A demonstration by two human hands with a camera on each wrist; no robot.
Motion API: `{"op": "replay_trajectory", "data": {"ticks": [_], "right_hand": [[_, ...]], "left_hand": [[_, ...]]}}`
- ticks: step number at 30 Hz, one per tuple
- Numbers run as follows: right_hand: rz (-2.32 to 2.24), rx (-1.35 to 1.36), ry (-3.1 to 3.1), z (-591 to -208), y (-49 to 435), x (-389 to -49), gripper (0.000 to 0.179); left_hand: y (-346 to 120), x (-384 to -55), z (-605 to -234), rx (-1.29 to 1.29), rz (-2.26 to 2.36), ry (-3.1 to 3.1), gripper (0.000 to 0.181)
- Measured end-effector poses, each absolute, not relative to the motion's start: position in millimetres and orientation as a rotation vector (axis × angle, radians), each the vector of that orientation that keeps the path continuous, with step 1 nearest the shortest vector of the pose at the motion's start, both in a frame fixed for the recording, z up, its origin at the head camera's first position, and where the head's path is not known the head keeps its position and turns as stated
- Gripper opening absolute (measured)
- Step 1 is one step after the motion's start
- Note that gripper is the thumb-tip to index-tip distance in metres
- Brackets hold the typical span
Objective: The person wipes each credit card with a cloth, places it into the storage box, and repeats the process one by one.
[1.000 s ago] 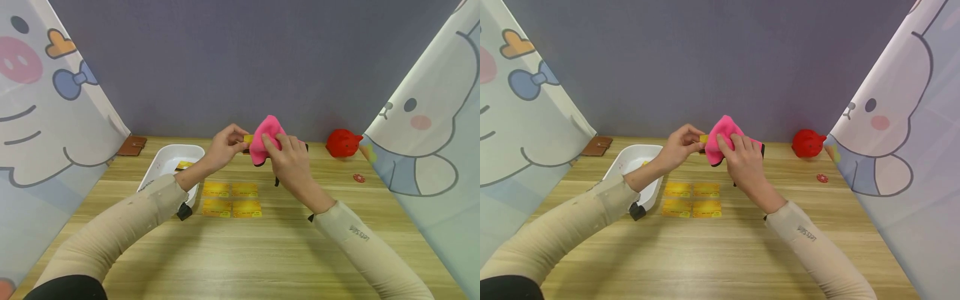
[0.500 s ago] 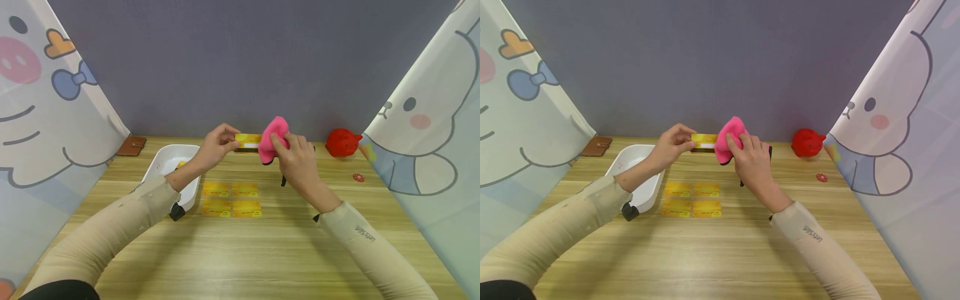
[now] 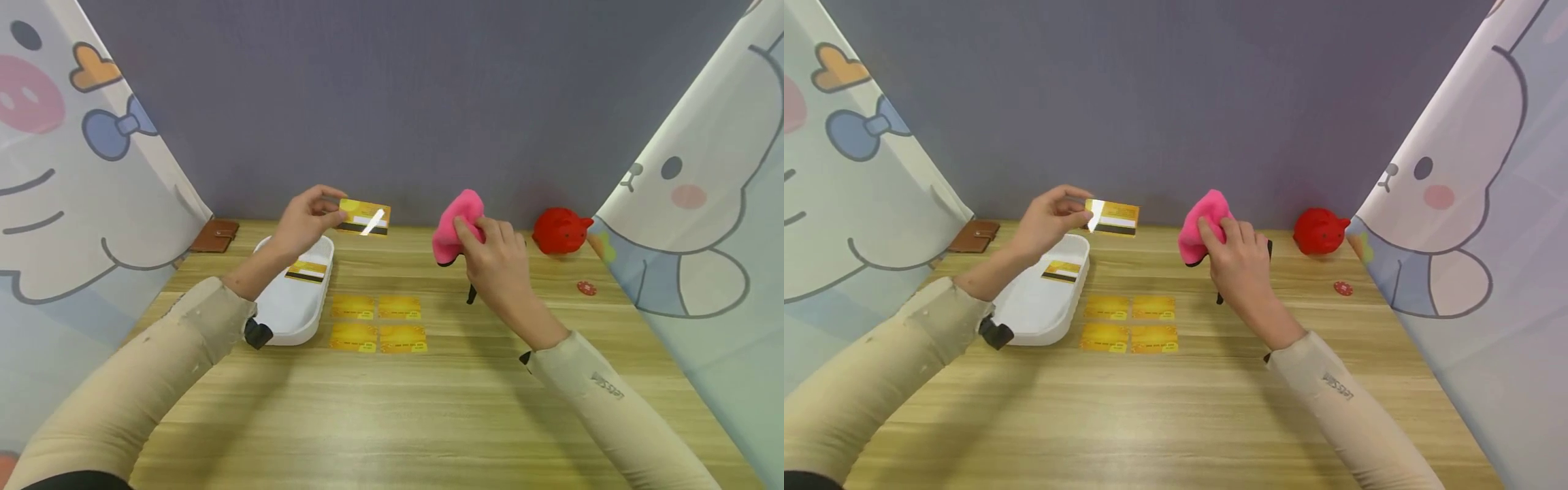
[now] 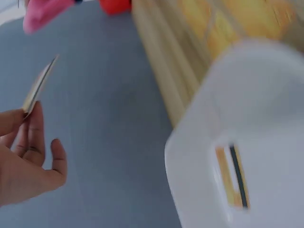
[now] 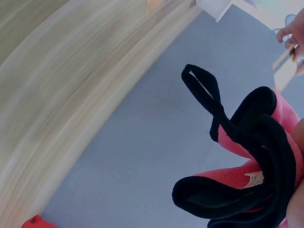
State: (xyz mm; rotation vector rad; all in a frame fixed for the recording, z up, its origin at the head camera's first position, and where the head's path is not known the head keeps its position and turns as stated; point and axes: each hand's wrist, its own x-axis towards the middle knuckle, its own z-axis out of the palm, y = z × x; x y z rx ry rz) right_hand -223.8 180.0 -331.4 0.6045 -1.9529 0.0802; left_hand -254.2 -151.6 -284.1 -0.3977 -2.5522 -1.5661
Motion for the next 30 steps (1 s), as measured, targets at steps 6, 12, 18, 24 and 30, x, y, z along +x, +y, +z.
{"op": "replay_trajectory", "data": {"ticks": [6,12,18,24,30], "right_hand": [[0.091,0.612,-1.958,-333,182,-224,0.029],[0.103,0.621,-1.966,-334,182,-223,0.028],[0.109,0.62,-1.965,-335,181,-222,0.028],[0.098,0.617,-1.968,-334,181,-222,0.028],[0.099,0.627,-1.98,-334,181,-222,0.029]], "left_hand": [[-197,-254,-278,-0.224,-1.302,-2.772,0.039],[-226,-265,-297,-0.123,-1.246,-3.032,0.047],[-238,-278,-317,-0.044,-1.259,-3.134,0.045],[-239,-288,-329,-0.027,-1.248,-3.18,0.045],[-236,-291,-334,0.028,-1.216,-3.209,0.047]]}}
